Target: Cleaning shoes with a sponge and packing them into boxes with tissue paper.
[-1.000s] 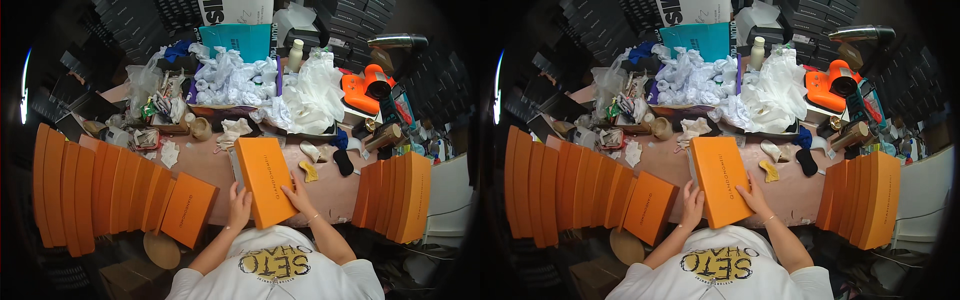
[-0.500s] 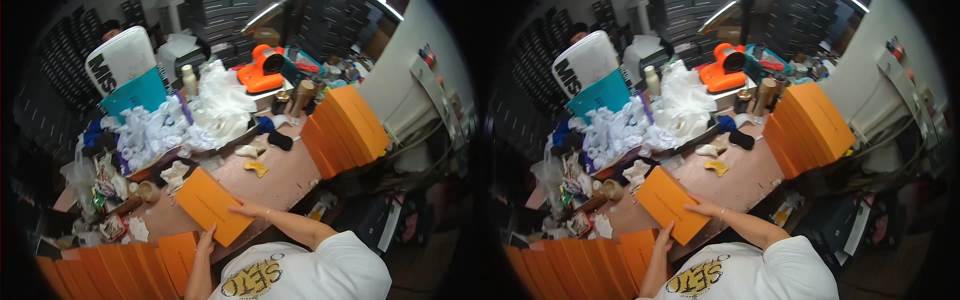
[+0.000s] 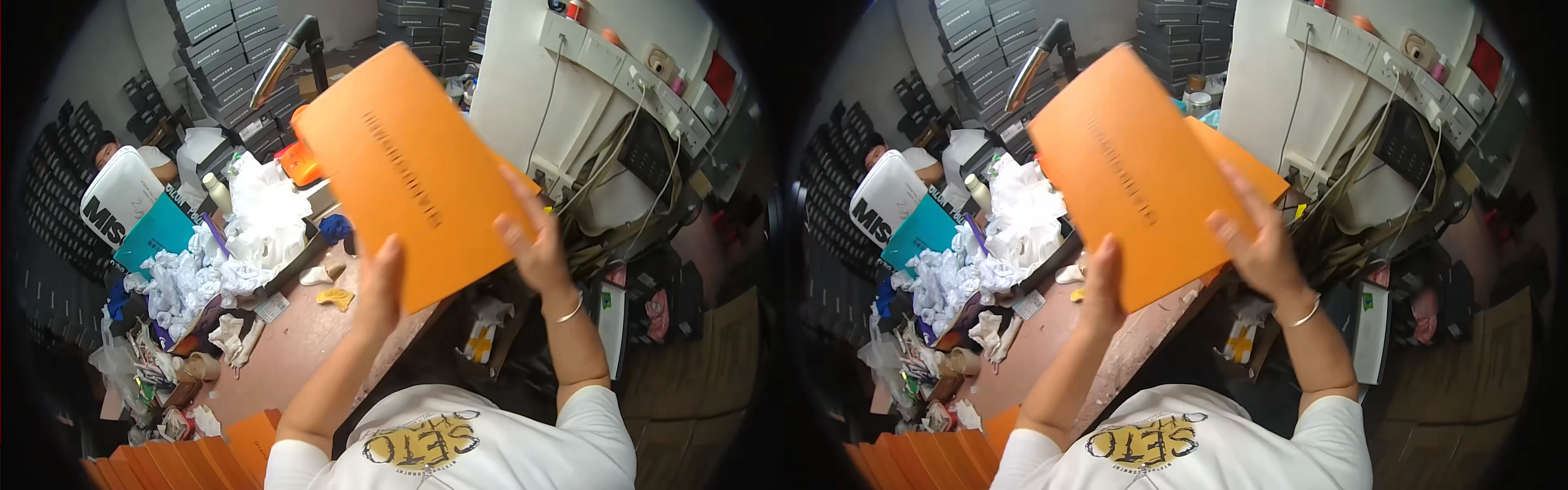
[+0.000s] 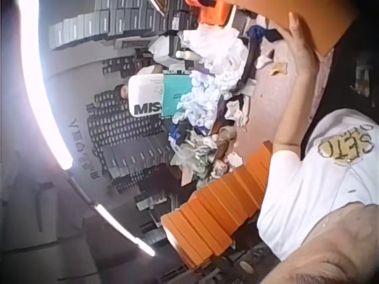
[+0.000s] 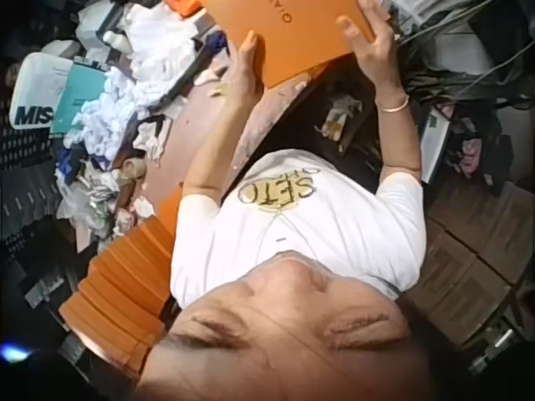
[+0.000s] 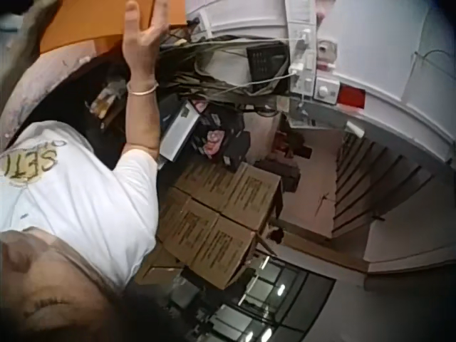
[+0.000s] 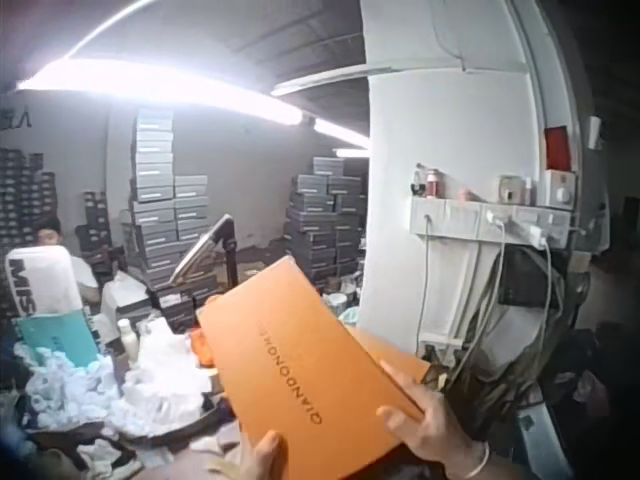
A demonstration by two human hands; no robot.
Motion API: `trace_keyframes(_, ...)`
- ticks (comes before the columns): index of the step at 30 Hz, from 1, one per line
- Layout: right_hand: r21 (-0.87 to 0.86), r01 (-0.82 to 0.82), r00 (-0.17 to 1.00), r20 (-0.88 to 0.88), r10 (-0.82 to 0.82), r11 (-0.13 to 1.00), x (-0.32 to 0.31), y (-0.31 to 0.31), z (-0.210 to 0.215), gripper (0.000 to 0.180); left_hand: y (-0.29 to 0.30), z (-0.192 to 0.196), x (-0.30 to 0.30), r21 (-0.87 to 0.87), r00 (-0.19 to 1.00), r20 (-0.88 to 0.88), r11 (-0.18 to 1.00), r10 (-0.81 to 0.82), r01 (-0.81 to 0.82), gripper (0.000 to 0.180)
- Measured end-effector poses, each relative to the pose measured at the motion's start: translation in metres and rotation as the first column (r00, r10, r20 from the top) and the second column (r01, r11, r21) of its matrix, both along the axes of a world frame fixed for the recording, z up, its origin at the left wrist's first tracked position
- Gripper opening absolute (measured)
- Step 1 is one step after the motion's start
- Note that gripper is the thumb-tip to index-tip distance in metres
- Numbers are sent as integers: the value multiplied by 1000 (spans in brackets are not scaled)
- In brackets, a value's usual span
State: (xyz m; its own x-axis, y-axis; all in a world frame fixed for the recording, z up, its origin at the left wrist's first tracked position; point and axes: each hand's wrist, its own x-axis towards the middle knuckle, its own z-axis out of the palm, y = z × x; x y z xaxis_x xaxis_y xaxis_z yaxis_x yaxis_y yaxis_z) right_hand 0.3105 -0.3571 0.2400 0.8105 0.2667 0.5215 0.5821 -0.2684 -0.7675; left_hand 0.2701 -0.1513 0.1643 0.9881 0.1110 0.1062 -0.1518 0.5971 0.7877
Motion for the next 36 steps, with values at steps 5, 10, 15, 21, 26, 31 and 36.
trace_keyframes(5,335,36,884,-450,126,942,154,-126,-15,38,-94,-25,65,231,983,-33,956,-180,182,67)
trace_keyframes(10,276,286,919,-351,-181,917,180,-149,-58,34,-66,-55,30,-415,906,-266,887,-330,201,46)
trace_keyframes(15,413,310,896,174,-408,856,59,-80,-39,25,5,-88,-26,-444,917,-327,894,-227,62,33)
trace_keyframes(21,-606,559,686,722,95,567,17,13,-40,48,53,-104,-125,-346,890,-450,933,-70,-101,27)
trace_keyframes(26,-666,717,613,743,270,205,69,3,-65,10,54,-122,-158,-397,909,-411,911,-69,-111,25)
trace_keyframes(31,-680,628,630,730,266,378,67,4,-59,7,47,-139,-157,-422,908,-416,895,-54,-141,23)
trace_keyframes(36,-670,494,693,688,214,554,63,-1,-46,4,21,-148,-127,-420,886,-450,902,-111,-101,23)
